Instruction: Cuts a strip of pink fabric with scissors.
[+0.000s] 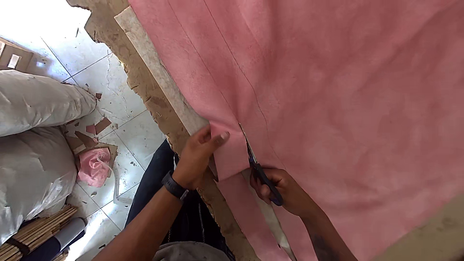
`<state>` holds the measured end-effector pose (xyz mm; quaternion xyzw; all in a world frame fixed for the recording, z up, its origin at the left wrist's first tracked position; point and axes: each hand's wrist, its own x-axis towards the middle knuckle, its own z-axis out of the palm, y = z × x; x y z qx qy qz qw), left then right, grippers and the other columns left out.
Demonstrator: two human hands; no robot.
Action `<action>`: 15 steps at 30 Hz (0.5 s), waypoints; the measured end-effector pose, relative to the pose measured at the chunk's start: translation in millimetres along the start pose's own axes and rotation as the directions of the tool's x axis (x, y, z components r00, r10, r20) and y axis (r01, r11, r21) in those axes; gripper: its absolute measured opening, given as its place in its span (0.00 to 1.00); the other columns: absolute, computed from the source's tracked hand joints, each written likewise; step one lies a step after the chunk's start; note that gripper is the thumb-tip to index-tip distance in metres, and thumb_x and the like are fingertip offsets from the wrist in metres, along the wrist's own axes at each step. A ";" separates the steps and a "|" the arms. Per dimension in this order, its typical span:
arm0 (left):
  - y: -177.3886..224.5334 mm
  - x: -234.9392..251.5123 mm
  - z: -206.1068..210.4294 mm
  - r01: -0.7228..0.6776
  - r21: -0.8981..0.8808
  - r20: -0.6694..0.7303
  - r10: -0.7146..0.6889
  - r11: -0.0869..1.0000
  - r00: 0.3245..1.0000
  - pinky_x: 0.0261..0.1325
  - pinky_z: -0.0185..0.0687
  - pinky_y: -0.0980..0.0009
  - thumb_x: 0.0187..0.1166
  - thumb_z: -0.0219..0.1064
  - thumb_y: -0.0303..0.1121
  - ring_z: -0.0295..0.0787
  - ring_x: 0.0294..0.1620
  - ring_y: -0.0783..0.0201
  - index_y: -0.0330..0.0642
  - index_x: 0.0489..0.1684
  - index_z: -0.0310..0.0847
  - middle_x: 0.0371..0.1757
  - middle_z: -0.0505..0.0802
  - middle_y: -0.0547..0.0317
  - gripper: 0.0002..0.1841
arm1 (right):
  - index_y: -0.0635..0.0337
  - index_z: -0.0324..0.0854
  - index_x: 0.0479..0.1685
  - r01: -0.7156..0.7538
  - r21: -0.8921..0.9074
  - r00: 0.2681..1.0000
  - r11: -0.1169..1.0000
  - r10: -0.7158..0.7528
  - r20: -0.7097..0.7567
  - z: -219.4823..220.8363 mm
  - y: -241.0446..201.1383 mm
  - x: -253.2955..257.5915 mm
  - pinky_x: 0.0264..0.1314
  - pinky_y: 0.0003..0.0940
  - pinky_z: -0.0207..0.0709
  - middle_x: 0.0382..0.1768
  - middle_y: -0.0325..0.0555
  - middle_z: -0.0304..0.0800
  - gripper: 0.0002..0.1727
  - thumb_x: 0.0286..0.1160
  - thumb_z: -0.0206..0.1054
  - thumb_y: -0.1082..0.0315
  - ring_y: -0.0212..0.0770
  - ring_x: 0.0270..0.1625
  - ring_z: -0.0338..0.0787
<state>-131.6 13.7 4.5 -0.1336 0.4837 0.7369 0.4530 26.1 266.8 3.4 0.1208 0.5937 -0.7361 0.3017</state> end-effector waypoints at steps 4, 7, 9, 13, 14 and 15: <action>8.8 1.6 9.2 -0.026 -0.003 -0.104 0.025 1.000 0.994 0.47 0.93 0.56 0.74 0.79 0.34 0.96 0.42 0.54 0.41 0.61 0.85 0.46 0.96 0.47 0.19 | 0.58 0.88 0.35 0.001 0.009 1.000 1.000 -0.001 0.031 -5.8 -4.8 1.0 0.26 0.27 0.81 0.28 0.42 0.87 0.21 0.76 0.74 0.47 0.33 0.25 0.85; 2.9 -3.4 5.8 -0.026 -0.045 -0.123 0.020 0.999 0.992 0.50 0.95 0.54 0.69 0.81 0.28 0.97 0.43 0.50 0.36 0.56 0.86 0.46 0.96 0.42 0.18 | 0.57 0.86 0.36 -0.006 -0.019 0.998 1.000 0.007 0.064 -7.3 -8.5 10.8 0.30 0.29 0.82 0.30 0.42 0.87 0.26 0.75 0.71 0.40 0.35 0.28 0.85; -4.0 -5.7 0.4 -0.052 -0.039 -0.118 0.047 0.998 0.992 0.52 0.94 0.53 0.70 0.80 0.27 0.96 0.45 0.50 0.37 0.58 0.87 0.48 0.96 0.43 0.18 | 0.56 0.85 0.36 -0.025 -0.047 0.996 0.999 0.029 0.084 -5.5 -14.2 20.8 0.34 0.30 0.81 0.31 0.42 0.86 0.30 0.76 0.68 0.35 0.35 0.32 0.86; -4.7 -7.2 -1.0 -0.062 -0.051 -0.115 0.056 0.997 0.992 0.53 0.94 0.53 0.69 0.81 0.26 0.96 0.46 0.50 0.37 0.57 0.87 0.47 0.96 0.43 0.18 | 0.56 0.85 0.35 -0.048 -0.066 0.995 0.997 0.054 0.082 -5.3 -23.2 36.7 0.36 0.28 0.81 0.33 0.43 0.87 0.33 0.74 0.66 0.30 0.35 0.36 0.87; -3.9 -7.3 -1.3 -0.061 -0.057 -0.115 0.054 0.996 0.992 0.53 0.94 0.53 0.69 0.81 0.26 0.96 0.46 0.50 0.37 0.57 0.87 0.47 0.96 0.43 0.18 | 0.56 0.85 0.35 -0.042 -0.071 0.995 0.997 0.048 0.087 -5.1 -25.9 40.1 0.37 0.29 0.81 0.33 0.44 0.87 0.33 0.74 0.65 0.30 0.36 0.36 0.87; -3.4 -7.6 -1.8 -0.061 -0.060 -0.111 0.055 0.996 0.992 0.53 0.94 0.53 0.69 0.81 0.26 0.96 0.46 0.50 0.36 0.57 0.87 0.48 0.96 0.43 0.18 | 0.56 0.85 0.36 -0.039 -0.083 0.995 0.996 0.047 0.093 -4.4 -28.9 42.9 0.37 0.28 0.81 0.34 0.44 0.87 0.35 0.74 0.63 0.29 0.36 0.37 0.87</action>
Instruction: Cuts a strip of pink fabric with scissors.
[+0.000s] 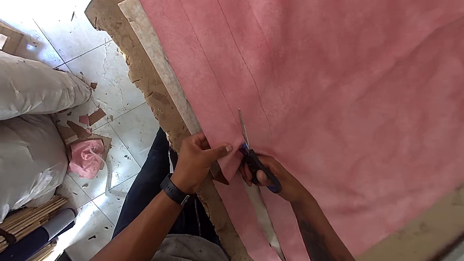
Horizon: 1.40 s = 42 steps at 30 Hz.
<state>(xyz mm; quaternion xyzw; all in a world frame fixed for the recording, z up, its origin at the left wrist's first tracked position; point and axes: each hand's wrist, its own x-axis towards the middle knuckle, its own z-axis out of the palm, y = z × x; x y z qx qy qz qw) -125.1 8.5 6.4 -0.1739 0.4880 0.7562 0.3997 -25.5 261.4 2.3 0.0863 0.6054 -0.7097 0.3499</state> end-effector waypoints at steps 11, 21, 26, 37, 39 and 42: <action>-1.3 -0.2 -7.1 -0.006 0.000 0.034 0.006 1.000 0.999 0.52 0.94 0.54 0.70 0.80 0.25 0.96 0.46 0.50 0.37 0.59 0.87 0.48 0.96 0.43 0.18 | 0.55 0.85 0.29 0.032 0.002 0.995 0.999 -0.032 -0.094 8.7 0.8 2.7 0.30 0.27 0.80 0.24 0.41 0.84 0.28 0.74 0.71 0.37 0.33 0.27 0.84; 0.0 -1.5 -18.4 0.016 0.020 0.052 -0.017 1.000 0.999 0.50 0.95 0.55 0.70 0.81 0.27 0.96 0.43 0.50 0.37 0.58 0.87 0.46 0.96 0.42 0.18 | 0.56 0.86 0.29 0.013 0.034 0.991 0.999 -0.009 -0.133 17.2 -1.0 12.0 0.31 0.28 0.83 0.21 0.41 0.85 0.25 0.75 0.72 0.41 0.34 0.25 0.86; -0.3 -3.9 -17.4 0.028 0.023 0.088 -0.030 0.999 0.996 0.47 0.95 0.55 0.69 0.82 0.28 0.96 0.40 0.50 0.37 0.57 0.87 0.44 0.95 0.41 0.19 | 0.54 0.86 0.34 0.001 -0.024 0.987 1.000 -0.005 -0.163 12.1 -24.4 35.3 0.30 0.24 0.82 0.24 0.43 0.87 0.32 0.68 0.70 0.29 0.34 0.27 0.88; 4.0 -1.7 -23.9 0.053 -0.007 0.133 -0.052 0.999 0.990 0.51 0.95 0.56 0.69 0.82 0.26 0.96 0.43 0.50 0.35 0.58 0.86 0.46 0.96 0.41 0.20 | 0.53 0.87 0.31 -0.043 -0.036 0.971 0.998 0.033 -0.236 19.8 -35.9 47.3 0.27 0.24 0.82 0.21 0.40 0.84 0.29 0.66 0.74 0.33 0.32 0.24 0.85; 4.5 -2.3 -26.2 0.062 -0.004 0.133 -0.061 0.998 0.989 0.52 0.95 0.55 0.68 0.82 0.26 0.96 0.44 0.50 0.34 0.58 0.86 0.46 0.96 0.42 0.20 | 0.53 0.87 0.29 -0.053 -0.040 0.967 0.998 0.041 -0.251 20.4 -37.8 49.3 0.25 0.24 0.82 0.20 0.40 0.84 0.26 0.67 0.76 0.36 0.32 0.22 0.84; 6.5 -3.5 -30.7 0.069 0.004 0.131 -0.069 0.998 0.989 0.55 0.94 0.55 0.69 0.82 0.27 0.97 0.44 0.50 0.33 0.57 0.87 0.45 0.96 0.41 0.19 | 0.53 0.88 0.29 -0.070 -0.040 0.965 0.997 0.058 -0.256 20.0 -39.4 51.7 0.24 0.24 0.81 0.21 0.40 0.84 0.25 0.68 0.77 0.39 0.32 0.21 0.83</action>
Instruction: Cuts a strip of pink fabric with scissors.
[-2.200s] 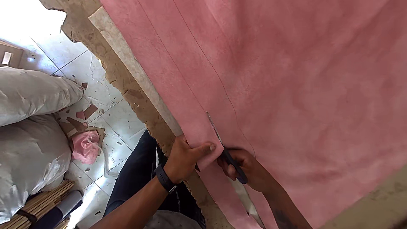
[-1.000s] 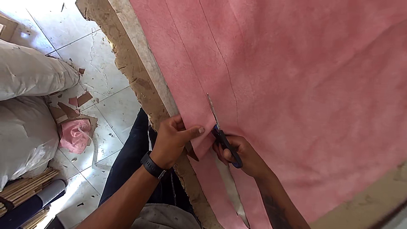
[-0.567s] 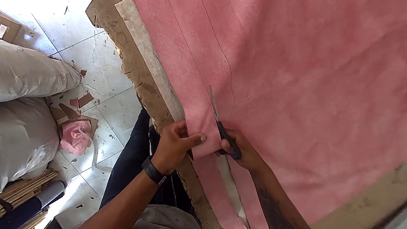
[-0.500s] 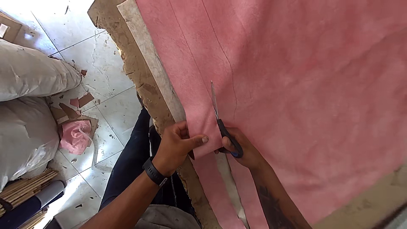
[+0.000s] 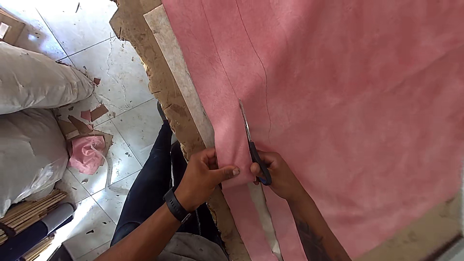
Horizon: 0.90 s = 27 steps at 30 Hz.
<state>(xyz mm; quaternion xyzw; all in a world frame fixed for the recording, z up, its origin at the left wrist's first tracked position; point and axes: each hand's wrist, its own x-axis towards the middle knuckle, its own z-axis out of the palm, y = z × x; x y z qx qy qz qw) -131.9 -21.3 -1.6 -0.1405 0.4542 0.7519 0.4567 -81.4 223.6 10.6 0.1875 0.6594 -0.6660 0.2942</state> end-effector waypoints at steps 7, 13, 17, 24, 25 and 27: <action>6.6 -3.7 -6.8 -0.011 0.022 0.041 0.010 1.000 0.999 0.57 0.95 0.54 0.69 0.82 0.29 0.97 0.46 0.49 0.33 0.55 0.87 0.45 0.96 0.42 0.18 | 0.52 0.86 0.29 0.066 0.047 0.997 0.997 -0.068 0.046 -1.0 -13.5 19.9 0.27 0.21 0.78 0.20 0.36 0.82 0.27 0.71 0.72 0.35 0.28 0.23 0.83; 14.6 -6.7 -9.3 -0.027 0.017 0.064 0.026 0.999 0.998 0.58 0.95 0.54 0.70 0.82 0.30 0.97 0.47 0.50 0.31 0.53 0.87 0.46 0.97 0.43 0.18 | 0.52 0.83 0.33 0.041 -0.016 0.996 0.999 -0.040 0.080 -5.5 -31.1 34.6 0.25 0.22 0.74 0.21 0.37 0.80 0.33 0.67 0.68 0.27 0.30 0.23 0.80; 16.2 -7.3 -10.5 -0.027 0.011 0.074 0.026 1.000 0.997 0.58 0.95 0.56 0.69 0.82 0.30 0.97 0.47 0.52 0.31 0.54 0.87 0.46 0.97 0.45 0.18 | 0.52 0.86 0.30 0.024 -0.001 0.999 1.000 -0.024 0.048 -1.0 -33.5 35.6 0.26 0.23 0.77 0.20 0.39 0.82 0.29 0.68 0.72 0.32 0.30 0.23 0.82; 29.7 -3.0 -27.4 -0.026 0.289 0.034 0.016 0.957 0.999 0.62 0.95 0.62 0.70 0.83 0.41 0.97 0.52 0.63 0.43 0.59 0.88 0.50 0.98 0.61 0.21 | 0.55 0.85 0.28 0.036 0.035 0.997 0.999 -0.039 0.069 -0.4 -37.9 38.2 0.27 0.26 0.81 0.19 0.41 0.81 0.24 0.74 0.74 0.43 0.33 0.21 0.82; 40.1 -2.0 -30.2 -0.073 0.375 -0.016 0.085 0.924 0.996 0.64 0.95 0.62 0.71 0.82 0.44 0.95 0.56 0.66 0.50 0.65 0.86 0.55 0.97 0.66 0.24 | 0.56 0.85 0.28 0.038 0.041 0.995 0.998 -0.041 0.089 -2.8 -38.2 38.5 0.27 0.27 0.80 0.20 0.42 0.81 0.24 0.75 0.74 0.43 0.34 0.22 0.82; 67.5 5.2 -34.9 -0.212 0.496 -0.122 0.309 0.842 0.943 0.71 0.90 0.58 0.76 0.77 0.45 0.89 0.68 0.65 0.51 0.83 0.73 0.71 0.89 0.66 0.34 | 0.56 0.85 0.29 0.038 0.033 0.992 0.999 -0.042 0.116 -7.7 -40.0 38.2 0.28 0.28 0.80 0.22 0.42 0.82 0.25 0.75 0.72 0.41 0.34 0.23 0.83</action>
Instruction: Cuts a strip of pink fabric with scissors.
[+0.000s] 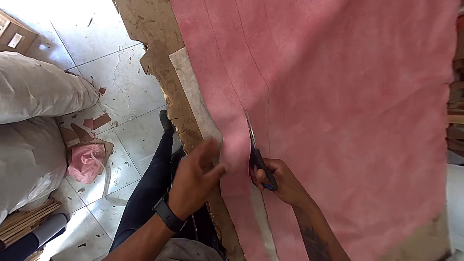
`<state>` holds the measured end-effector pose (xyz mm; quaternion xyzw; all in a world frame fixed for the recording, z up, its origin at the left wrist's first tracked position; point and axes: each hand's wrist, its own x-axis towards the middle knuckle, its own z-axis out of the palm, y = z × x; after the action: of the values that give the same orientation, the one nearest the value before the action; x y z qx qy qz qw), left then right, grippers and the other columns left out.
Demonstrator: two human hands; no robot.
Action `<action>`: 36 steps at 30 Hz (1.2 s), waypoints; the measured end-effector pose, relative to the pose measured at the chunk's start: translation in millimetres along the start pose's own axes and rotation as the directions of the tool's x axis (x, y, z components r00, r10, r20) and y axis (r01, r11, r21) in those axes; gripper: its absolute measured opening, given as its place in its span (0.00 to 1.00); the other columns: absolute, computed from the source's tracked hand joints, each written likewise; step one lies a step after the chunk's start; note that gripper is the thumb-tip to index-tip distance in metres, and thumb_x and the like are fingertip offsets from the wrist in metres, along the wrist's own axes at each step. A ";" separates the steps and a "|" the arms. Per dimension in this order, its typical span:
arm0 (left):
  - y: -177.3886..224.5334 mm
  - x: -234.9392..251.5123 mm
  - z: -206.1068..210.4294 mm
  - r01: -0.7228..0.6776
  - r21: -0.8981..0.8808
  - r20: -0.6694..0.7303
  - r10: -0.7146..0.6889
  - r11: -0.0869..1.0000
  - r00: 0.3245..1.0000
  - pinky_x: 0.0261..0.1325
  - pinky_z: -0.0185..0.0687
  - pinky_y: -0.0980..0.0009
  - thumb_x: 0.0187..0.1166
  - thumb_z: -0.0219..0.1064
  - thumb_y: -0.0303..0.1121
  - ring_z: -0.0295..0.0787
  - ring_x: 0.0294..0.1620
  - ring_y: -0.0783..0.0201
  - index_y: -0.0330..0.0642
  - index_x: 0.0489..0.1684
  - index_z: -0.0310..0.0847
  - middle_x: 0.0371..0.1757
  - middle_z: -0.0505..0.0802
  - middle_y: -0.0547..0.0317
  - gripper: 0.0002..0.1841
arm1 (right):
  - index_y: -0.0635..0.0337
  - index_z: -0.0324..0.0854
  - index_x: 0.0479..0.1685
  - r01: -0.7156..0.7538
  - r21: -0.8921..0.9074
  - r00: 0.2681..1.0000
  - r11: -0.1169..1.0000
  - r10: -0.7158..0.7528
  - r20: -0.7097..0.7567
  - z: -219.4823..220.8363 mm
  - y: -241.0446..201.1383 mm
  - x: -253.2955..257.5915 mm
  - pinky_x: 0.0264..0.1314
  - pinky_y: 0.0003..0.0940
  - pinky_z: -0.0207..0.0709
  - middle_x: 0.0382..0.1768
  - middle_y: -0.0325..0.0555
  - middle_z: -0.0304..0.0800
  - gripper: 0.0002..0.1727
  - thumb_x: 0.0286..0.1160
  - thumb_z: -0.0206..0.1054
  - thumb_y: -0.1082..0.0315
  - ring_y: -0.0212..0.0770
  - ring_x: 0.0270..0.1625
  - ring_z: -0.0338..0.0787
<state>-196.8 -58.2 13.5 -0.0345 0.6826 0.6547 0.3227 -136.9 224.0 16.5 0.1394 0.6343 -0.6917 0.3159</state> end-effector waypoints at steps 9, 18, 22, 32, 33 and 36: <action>51.0 88.0 7.2 0.143 -0.389 0.043 -0.137 0.910 0.990 0.56 0.94 0.54 0.73 0.80 0.38 0.96 0.51 0.54 0.42 0.68 0.80 0.50 0.96 0.50 0.26 | 0.57 0.85 0.32 0.049 0.117 0.994 0.992 -0.060 0.091 -7.0 0.8 -1.0 0.30 0.29 0.81 0.25 0.42 0.85 0.23 0.78 0.71 0.44 0.34 0.26 0.85; 50.5 86.7 -5.1 0.301 -0.428 0.185 -0.244 0.852 0.952 0.47 0.95 0.53 0.72 0.80 0.30 0.96 0.42 0.50 0.36 0.53 0.88 0.45 0.96 0.43 0.15 | 0.58 0.85 0.34 0.055 0.144 0.993 0.988 -0.069 0.096 -3.1 -12.4 33.1 0.37 0.33 0.84 0.31 0.45 0.87 0.30 0.75 0.69 0.36 0.38 0.33 0.87; 51.1 92.3 -8.5 0.332 -0.446 0.213 -0.261 0.831 0.942 0.49 0.95 0.53 0.72 0.80 0.29 0.96 0.43 0.50 0.35 0.53 0.88 0.46 0.96 0.42 0.15 | 0.57 0.84 0.39 0.037 0.089 0.993 0.995 -0.046 0.105 -3.1 -23.3 44.4 0.42 0.33 0.83 0.33 0.44 0.86 0.35 0.73 0.65 0.29 0.38 0.38 0.87; 45.7 101.6 -22.5 0.383 -0.414 0.289 -0.280 0.826 0.916 0.50 0.95 0.54 0.72 0.80 0.30 0.96 0.43 0.50 0.35 0.51 0.89 0.44 0.96 0.42 0.13 | 0.56 0.85 0.31 -0.017 0.069 0.999 0.997 0.019 -0.040 8.4 -26.7 47.5 0.28 0.28 0.80 0.24 0.40 0.84 0.27 0.72 0.74 0.38 0.33 0.25 0.83; 44.3 102.0 -24.4 0.386 -0.402 0.292 -0.284 0.830 0.913 0.50 0.95 0.54 0.72 0.80 0.30 0.97 0.42 0.50 0.35 0.50 0.90 0.43 0.96 0.42 0.13 | 0.56 0.86 0.31 -0.024 0.069 0.999 0.997 0.027 -0.047 8.3 -27.7 47.6 0.26 0.27 0.79 0.24 0.40 0.84 0.25 0.72 0.75 0.40 0.32 0.24 0.82; 42.1 102.6 -30.2 0.393 -0.388 0.303 -0.288 0.833 0.908 0.50 0.95 0.55 0.71 0.81 0.30 0.97 0.41 0.50 0.34 0.49 0.90 0.43 0.96 0.42 0.13 | 0.56 0.87 0.31 -0.043 0.074 0.998 0.996 0.046 -0.049 7.4 -30.3 48.0 0.25 0.26 0.78 0.24 0.40 0.85 0.24 0.71 0.76 0.42 0.31 0.23 0.82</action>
<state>-309.5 -41.3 -1.6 -0.1516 0.4565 0.7229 0.4960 -190.5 204.3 13.1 0.1825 0.6133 -0.7033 0.3097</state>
